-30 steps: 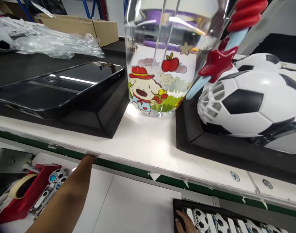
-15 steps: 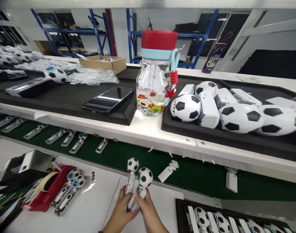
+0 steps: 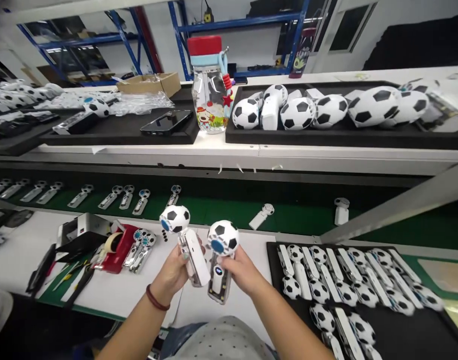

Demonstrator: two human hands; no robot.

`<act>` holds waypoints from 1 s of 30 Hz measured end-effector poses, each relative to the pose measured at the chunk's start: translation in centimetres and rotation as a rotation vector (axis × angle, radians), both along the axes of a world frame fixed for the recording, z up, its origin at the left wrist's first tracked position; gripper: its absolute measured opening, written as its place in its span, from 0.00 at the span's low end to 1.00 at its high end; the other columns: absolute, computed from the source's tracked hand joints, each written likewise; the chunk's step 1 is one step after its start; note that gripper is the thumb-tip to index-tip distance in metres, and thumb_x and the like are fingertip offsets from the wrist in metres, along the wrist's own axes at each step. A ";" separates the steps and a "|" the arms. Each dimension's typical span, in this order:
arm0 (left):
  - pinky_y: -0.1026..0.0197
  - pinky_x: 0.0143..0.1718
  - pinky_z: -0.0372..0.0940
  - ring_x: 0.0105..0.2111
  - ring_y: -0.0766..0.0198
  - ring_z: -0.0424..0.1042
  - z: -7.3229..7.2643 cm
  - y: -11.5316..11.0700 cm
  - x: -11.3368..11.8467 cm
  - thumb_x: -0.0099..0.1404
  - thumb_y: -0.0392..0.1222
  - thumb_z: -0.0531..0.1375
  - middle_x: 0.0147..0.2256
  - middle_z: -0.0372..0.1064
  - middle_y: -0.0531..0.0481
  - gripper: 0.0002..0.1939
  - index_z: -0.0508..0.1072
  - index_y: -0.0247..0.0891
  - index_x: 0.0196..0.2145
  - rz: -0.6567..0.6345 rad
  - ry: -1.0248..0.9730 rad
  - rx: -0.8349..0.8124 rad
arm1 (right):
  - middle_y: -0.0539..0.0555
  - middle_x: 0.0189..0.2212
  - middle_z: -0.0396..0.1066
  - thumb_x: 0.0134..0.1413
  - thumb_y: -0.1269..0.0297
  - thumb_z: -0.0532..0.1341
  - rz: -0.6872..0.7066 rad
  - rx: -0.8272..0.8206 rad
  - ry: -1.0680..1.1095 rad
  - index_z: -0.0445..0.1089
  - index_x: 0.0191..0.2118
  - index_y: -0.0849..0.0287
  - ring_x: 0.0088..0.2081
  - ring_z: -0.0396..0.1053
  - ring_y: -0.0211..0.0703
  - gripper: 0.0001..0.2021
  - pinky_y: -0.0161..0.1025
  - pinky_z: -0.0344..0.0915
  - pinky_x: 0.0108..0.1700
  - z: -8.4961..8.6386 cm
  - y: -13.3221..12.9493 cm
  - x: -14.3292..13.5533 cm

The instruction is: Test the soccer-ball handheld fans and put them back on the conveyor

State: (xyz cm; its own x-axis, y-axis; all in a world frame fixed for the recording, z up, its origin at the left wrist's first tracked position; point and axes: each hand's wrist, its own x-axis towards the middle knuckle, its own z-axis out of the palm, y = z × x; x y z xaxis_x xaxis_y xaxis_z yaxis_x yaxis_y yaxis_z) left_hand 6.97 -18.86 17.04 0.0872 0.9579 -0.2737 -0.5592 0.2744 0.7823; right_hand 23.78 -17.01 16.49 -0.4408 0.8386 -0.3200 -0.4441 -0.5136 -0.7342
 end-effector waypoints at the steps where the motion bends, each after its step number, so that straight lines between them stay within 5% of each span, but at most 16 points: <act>1: 0.63 0.34 0.64 0.32 0.63 0.68 0.1 -0.5 0.1 0.41 0.43 0.71 0.32 0.68 0.51 0.27 0.66 0.39 0.39 0.036 -0.016 -0.026 | 0.54 0.35 0.72 0.32 0.62 0.71 -0.064 -0.060 -0.035 0.69 0.39 0.59 0.34 0.68 0.45 0.22 0.45 0.63 0.43 -0.4 -0.4 0.7; 4: 0.63 0.34 0.64 0.32 0.65 0.69 0.2 -1.9 0.0 0.44 0.36 0.69 0.35 0.69 0.51 0.29 0.62 0.43 0.43 0.060 0.003 -0.080 | 0.50 0.31 0.71 0.36 0.62 0.69 -0.181 -0.167 -0.060 0.67 0.34 0.57 0.35 0.69 0.43 0.16 0.44 0.64 0.43 -1.8 -1.7 2.7; 9: 0.62 0.26 0.65 0.24 0.61 0.69 -0.1 -2.5 -0.4 0.51 0.59 0.60 0.26 0.69 0.46 0.24 0.69 0.32 0.32 0.029 -0.045 -0.239 | 0.55 0.29 0.72 0.44 0.47 0.62 -0.114 -0.290 -0.019 0.68 0.32 0.62 0.32 0.71 0.45 0.20 0.42 0.66 0.36 -3.5 -3.7 4.0; 14: 0.66 0.17 0.58 0.14 0.67 0.62 -0.1 -2.5 0.5 0.57 0.65 0.48 0.14 0.62 0.50 0.30 0.67 0.33 0.22 0.090 0.028 -0.311 | 0.55 0.20 0.71 0.47 0.41 0.54 -0.131 -0.207 -0.051 0.68 0.27 0.64 0.20 0.67 0.39 0.25 0.34 0.60 0.25 -3.5 -4.8 2.8; 20: 0.63 0.20 0.62 0.19 0.63 0.66 -0.4 -3.4 1.2 0.59 0.63 0.48 0.18 0.65 0.48 0.27 0.66 0.34 0.24 0.046 -0.035 -0.403 | 0.54 0.18 0.69 0.45 0.36 0.51 -0.232 -0.290 0.043 0.69 0.30 0.64 0.18 0.66 0.39 0.31 0.34 0.60 0.22 -3.0 -4.4 2.1; 25: 0.56 0.30 0.68 0.29 0.59 0.71 -1.4 -5.2 1.0 0.60 0.45 0.55 0.31 0.70 0.46 0.11 0.66 0.35 0.37 -0.071 -0.140 -0.511 | 0.52 0.25 0.71 0.48 0.45 0.56 -0.183 -0.469 0.110 0.66 0.36 0.60 0.25 0.69 0.40 0.21 0.37 0.65 0.29 -4.3 -5.4 2.5; 30: 0.50 0.32 0.68 0.34 0.58 0.70 -2.2 -7.3 1.0 0.57 0.36 0.57 0.45 0.66 0.45 0.18 0.61 0.43 0.45 -0.131 -0.096 -0.484 | 0.54 0.28 0.72 0.46 0.64 0.63 -0.101 -0.566 0.137 0.66 0.35 0.62 0.30 0.70 0.42 0.10 0.41 0.67 0.36 -5.6 -8.7 3.0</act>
State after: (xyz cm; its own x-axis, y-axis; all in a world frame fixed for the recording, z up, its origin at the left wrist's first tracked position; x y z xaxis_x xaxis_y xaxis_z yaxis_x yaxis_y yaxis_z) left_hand 7.98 -26.11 14.81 0.2450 0.7028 -0.6679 -0.5586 0.6654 0.4952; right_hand 26.82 -25.75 10.85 -0.4364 0.5937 -0.6761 -0.5826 -0.7591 -0.2906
